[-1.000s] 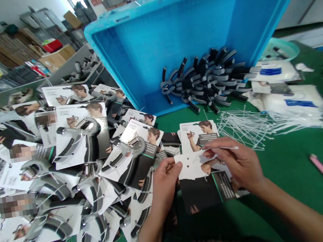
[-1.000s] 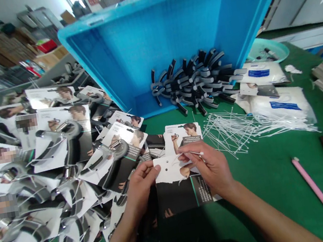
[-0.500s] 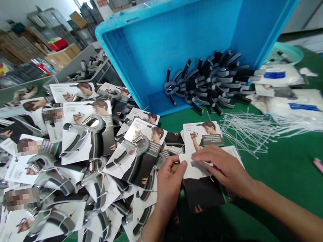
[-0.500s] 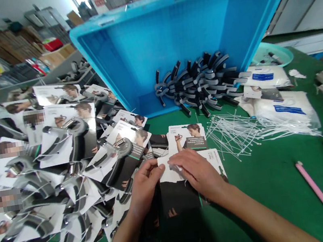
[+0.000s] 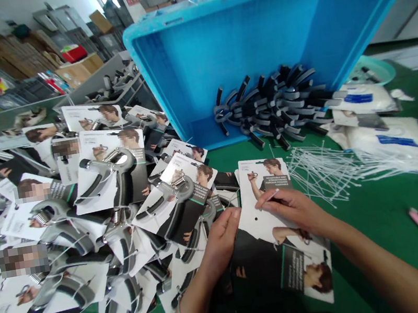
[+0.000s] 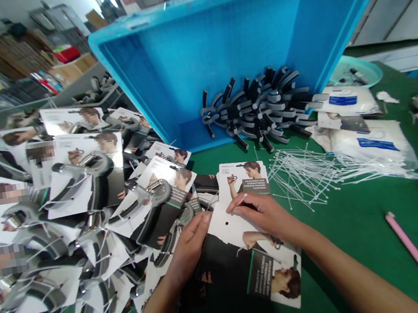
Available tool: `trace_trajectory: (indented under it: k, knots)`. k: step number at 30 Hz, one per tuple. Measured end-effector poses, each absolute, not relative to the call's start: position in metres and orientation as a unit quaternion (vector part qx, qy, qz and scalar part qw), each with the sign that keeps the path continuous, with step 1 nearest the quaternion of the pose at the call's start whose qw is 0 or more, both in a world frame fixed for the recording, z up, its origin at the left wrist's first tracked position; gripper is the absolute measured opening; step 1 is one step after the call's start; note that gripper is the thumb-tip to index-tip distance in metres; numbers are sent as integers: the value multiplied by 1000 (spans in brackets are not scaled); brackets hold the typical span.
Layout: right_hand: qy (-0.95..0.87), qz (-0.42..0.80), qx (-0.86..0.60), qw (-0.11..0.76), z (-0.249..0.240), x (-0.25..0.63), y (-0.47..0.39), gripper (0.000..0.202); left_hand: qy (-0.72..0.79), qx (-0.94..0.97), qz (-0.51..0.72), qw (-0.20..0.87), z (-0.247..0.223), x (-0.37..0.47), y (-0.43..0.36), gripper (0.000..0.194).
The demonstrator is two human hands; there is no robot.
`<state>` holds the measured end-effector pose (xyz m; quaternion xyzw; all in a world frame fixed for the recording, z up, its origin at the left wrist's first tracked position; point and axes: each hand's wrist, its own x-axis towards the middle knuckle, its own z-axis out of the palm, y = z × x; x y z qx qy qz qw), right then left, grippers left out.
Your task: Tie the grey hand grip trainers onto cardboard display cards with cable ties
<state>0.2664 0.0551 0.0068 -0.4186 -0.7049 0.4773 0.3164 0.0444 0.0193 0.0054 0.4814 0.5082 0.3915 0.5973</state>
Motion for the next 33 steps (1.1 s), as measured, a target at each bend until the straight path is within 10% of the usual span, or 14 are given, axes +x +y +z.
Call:
trace_trajectory:
  k: [7, 33]
  knots:
    - [-627, 561, -412, 350, 7, 262, 44, 22, 416, 384, 358, 742, 22, 55, 13, 35]
    - [-629, 529, -470, 321, 25, 260, 14, 18, 511, 545, 315, 585, 15, 15, -42, 24]
